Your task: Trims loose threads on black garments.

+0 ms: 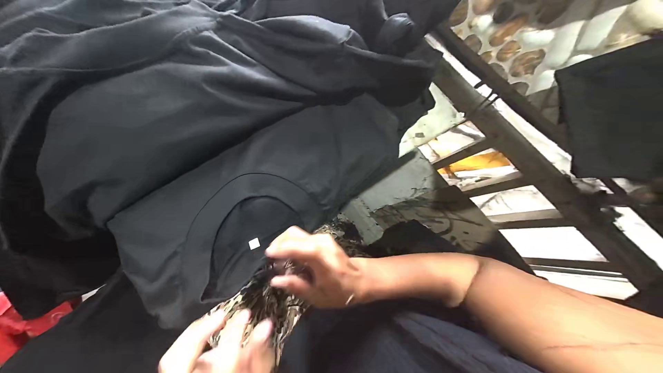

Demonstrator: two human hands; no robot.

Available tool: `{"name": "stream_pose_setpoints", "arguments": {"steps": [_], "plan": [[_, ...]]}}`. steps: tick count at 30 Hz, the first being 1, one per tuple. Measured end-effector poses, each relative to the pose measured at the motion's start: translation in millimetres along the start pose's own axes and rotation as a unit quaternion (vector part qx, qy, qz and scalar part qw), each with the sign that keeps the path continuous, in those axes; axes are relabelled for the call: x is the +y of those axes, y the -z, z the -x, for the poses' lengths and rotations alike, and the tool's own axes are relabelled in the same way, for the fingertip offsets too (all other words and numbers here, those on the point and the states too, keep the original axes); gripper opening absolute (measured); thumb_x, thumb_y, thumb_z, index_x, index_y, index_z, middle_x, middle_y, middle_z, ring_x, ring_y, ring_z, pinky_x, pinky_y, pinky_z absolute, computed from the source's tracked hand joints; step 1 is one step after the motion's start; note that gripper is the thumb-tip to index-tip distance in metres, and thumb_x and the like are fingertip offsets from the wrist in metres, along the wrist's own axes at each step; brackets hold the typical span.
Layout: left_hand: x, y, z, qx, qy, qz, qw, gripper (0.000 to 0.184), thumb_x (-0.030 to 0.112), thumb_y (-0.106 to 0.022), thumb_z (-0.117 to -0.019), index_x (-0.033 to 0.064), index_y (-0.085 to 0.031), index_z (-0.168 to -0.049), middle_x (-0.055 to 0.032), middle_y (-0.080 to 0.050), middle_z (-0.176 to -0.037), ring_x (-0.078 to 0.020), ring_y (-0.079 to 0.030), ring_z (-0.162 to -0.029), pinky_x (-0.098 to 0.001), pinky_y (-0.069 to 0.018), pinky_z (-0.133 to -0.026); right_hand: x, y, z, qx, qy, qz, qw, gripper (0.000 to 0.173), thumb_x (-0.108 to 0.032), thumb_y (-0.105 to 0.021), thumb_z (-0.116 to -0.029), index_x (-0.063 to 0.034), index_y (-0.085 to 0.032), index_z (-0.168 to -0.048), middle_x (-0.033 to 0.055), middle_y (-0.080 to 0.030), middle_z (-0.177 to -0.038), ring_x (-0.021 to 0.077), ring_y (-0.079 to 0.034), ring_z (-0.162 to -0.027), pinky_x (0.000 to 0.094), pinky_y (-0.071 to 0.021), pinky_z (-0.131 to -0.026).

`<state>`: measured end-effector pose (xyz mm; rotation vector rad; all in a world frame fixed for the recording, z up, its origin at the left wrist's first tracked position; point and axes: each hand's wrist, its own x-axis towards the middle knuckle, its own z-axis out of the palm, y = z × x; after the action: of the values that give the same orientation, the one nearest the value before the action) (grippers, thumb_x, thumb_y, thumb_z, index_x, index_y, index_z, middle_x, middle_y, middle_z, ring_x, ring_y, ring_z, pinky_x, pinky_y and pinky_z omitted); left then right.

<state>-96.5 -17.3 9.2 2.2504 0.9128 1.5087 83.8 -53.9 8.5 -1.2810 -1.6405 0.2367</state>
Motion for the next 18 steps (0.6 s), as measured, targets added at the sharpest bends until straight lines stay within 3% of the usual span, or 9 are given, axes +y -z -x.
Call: {"name": "stream_pose_setpoints", "arguments": {"steps": [4,6,8,10,13,18], "plan": [[-4,-82,-6,-0.063,-0.119,-0.062,0.989,0.019,0.031,-0.066,-0.0995,0.0128,-0.068,-0.103,-0.0093,-0.058,-0.104,-0.0233,-0.054,-0.101,-0.035,-0.0382,-0.096,32,48,26,0.072,-0.078,0.061,0.993,0.031,-0.024,-0.057,-0.1037,0.0042,-0.052,-0.115,0.0026,-0.051,-0.067,0.0005,-0.047,-0.058,0.013,-0.0438,-0.058],[-5,-105,-5,-0.092,-0.147,-0.1,0.98,0.013,0.022,-0.065,-0.098,0.0111,-0.072,-0.098,-0.0108,-0.064,-0.1,-0.0293,-0.057,-0.101,-0.0412,-0.0374,-0.096,40,65,38,0.068,-0.116,0.104,0.985,0.028,-0.021,-0.056,-0.102,0.0056,-0.052,-0.112,-0.0003,-0.046,-0.063,-0.0018,-0.041,-0.055,0.0114,-0.0388,-0.056],[-3,-111,-4,-0.094,-0.144,-0.085,0.981,0.011,0.017,-0.061,-0.0979,0.0119,-0.069,-0.092,-0.0079,-0.065,-0.1,-0.0275,-0.056,-0.105,-0.0398,-0.0342,-0.101,45,76,52,0.056,-0.128,0.152,0.979,0.031,-0.022,-0.057,-0.1015,0.0084,-0.056,-0.108,0.0018,-0.046,-0.063,0.001,-0.042,-0.055,0.0124,-0.0393,-0.057],[0,-106,-2,-0.085,-0.117,-0.027,0.989,0.015,0.022,-0.058,-0.1021,0.0135,-0.064,-0.092,-0.006,-0.061,-0.101,-0.0237,-0.053,-0.107,-0.0368,-0.0329,-0.103,46,79,65,0.035,-0.111,0.187,0.975,0.034,-0.024,-0.059,-0.1011,0.0094,-0.062,-0.105,0.0069,-0.054,-0.064,0.0077,-0.05,-0.056,0.017,-0.0452,-0.057],[4,-97,-2,-0.083,-0.094,0.017,0.992,0.02,0.029,-0.056,-0.1043,0.0151,-0.062,-0.092,-0.0036,-0.057,-0.104,-0.0189,-0.051,-0.11,-0.0335,-0.0308,-0.105,45,72,73,-0.014,-0.058,0.196,0.979,0.032,-0.029,-0.054,-0.1055,0.0023,-0.061,-0.104,0.0107,-0.065,-0.075,0.0141,-0.062,-0.062,0.0239,-0.0532,-0.061],[6,-97,2,-0.087,-0.093,0.013,0.992,0.017,0.027,-0.057,-0.1039,0.0153,-0.063,-0.093,-0.0037,-0.057,-0.105,-0.0186,-0.05,-0.111,-0.0343,-0.0299,-0.106,45,60,57,-0.005,-0.033,0.218,0.975,0.032,-0.025,-0.049,-0.1077,0.0029,-0.062,-0.099,0.0105,-0.064,-0.071,0.0156,-0.061,-0.057,0.0254,-0.0513,-0.055]]}}
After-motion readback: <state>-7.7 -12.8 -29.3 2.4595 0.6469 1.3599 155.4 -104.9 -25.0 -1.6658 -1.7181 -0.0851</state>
